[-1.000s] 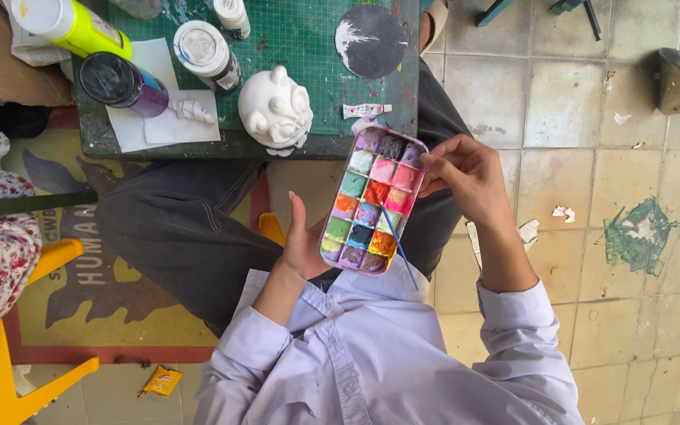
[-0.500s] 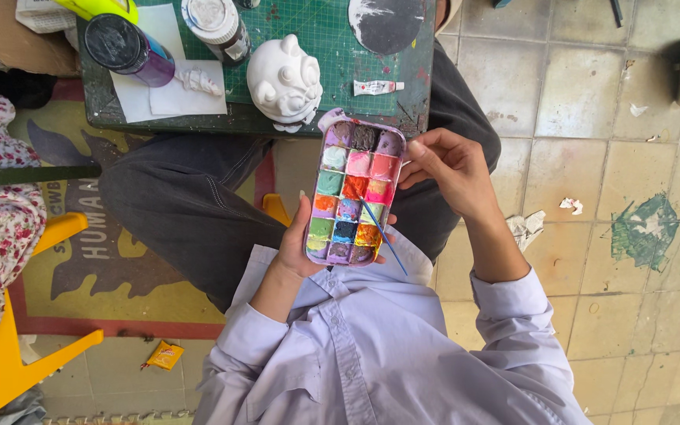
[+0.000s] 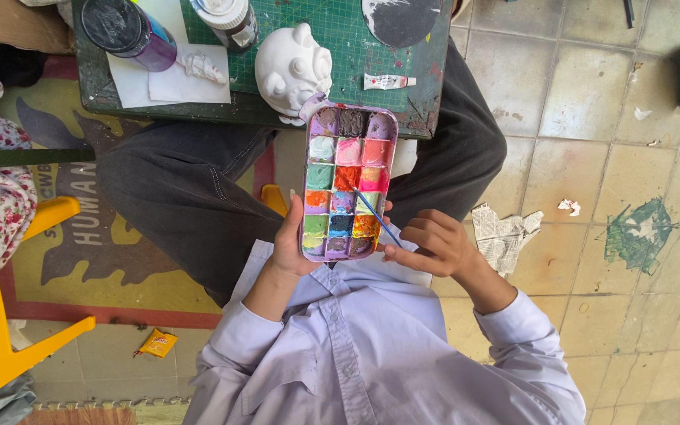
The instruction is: The person sits on the floor and paints a white plaster animal figurine. They open a jar of red paint, dip a brush into a watercolor palette resting on their lap, wipe the brush on a tissue, and open a jar of yellow paint while working at a low table.
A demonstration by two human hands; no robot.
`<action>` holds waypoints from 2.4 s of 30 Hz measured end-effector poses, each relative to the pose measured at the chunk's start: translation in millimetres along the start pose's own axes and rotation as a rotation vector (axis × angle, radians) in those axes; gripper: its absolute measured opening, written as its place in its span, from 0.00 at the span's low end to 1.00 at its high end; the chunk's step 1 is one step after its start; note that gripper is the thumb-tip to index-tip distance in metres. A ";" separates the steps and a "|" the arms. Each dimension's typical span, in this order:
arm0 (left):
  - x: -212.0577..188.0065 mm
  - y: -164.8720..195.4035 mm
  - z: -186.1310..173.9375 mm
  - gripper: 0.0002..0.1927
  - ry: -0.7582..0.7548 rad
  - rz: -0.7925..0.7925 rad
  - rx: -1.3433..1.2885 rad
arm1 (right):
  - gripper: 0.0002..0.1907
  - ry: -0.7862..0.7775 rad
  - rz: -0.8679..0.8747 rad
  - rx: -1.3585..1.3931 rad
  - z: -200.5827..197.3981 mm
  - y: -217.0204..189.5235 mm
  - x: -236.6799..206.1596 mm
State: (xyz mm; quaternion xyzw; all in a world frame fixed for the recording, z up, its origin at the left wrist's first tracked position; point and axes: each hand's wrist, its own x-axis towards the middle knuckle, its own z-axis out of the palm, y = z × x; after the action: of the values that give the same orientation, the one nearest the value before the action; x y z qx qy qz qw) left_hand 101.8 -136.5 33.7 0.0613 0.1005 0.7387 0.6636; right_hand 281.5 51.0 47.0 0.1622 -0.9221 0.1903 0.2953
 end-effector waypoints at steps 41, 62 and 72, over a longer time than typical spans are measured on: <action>-6.8 -7.0 13.1 0.51 0.040 0.022 -0.093 | 0.22 -0.059 0.370 0.162 -3.7 -34.1 5.9; -5.2 -8.0 12.5 0.49 0.080 0.013 -0.080 | 0.10 0.145 0.459 0.293 10.8 -42.6 -7.6; -15.3 -22.0 -17.7 0.43 0.159 0.024 -0.012 | 0.13 0.142 0.442 0.240 -19.2 -32.4 29.5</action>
State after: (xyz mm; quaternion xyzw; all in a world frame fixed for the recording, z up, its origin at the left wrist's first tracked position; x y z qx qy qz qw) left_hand 120.9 -150.7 12.1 -0.0002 0.1477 0.7496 0.6452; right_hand 281.3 25.8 87.6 -0.0231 -0.8829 0.3691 0.2892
